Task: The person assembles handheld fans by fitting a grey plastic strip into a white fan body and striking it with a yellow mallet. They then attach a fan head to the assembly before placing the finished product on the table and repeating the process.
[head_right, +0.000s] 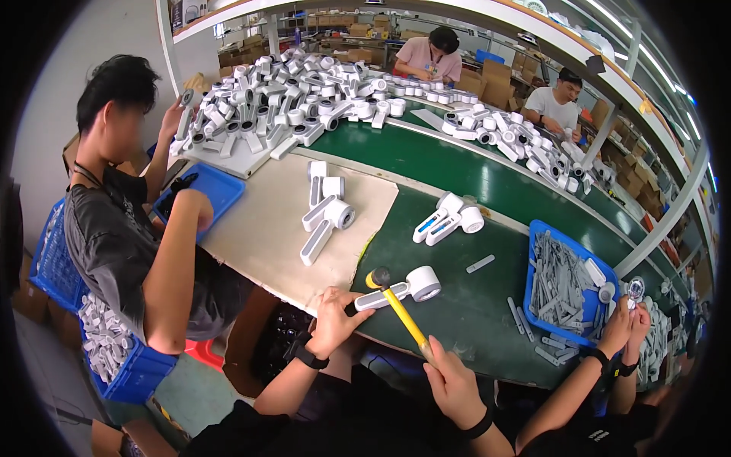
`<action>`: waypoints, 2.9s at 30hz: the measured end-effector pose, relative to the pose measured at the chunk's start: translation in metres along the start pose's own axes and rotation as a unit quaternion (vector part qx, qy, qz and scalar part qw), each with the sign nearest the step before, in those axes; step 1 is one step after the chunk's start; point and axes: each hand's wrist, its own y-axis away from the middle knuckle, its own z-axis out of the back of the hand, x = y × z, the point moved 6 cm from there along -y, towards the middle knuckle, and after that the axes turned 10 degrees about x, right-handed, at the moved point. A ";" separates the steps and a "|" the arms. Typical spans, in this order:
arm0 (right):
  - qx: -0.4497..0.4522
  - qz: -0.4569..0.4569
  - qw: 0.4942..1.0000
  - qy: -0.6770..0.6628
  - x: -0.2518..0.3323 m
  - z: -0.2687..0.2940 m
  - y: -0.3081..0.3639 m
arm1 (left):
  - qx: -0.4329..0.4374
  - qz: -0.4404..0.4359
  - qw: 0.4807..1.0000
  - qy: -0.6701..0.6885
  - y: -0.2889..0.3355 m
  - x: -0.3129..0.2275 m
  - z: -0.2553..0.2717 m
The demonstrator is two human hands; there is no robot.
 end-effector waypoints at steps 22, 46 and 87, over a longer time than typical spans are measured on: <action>0.096 -0.054 0.992 0.055 -0.002 -0.013 -0.003 | -0.006 0.009 1.000 0.006 0.003 0.007 -0.004; -0.072 -0.012 0.997 -0.022 -0.013 -0.001 0.009 | -0.007 0.001 1.000 -0.024 0.001 -0.001 -0.003; 0.052 -0.041 0.997 0.046 -0.018 -0.024 -0.021 | -0.019 -0.027 0.999 -0.020 -0.015 0.010 0.017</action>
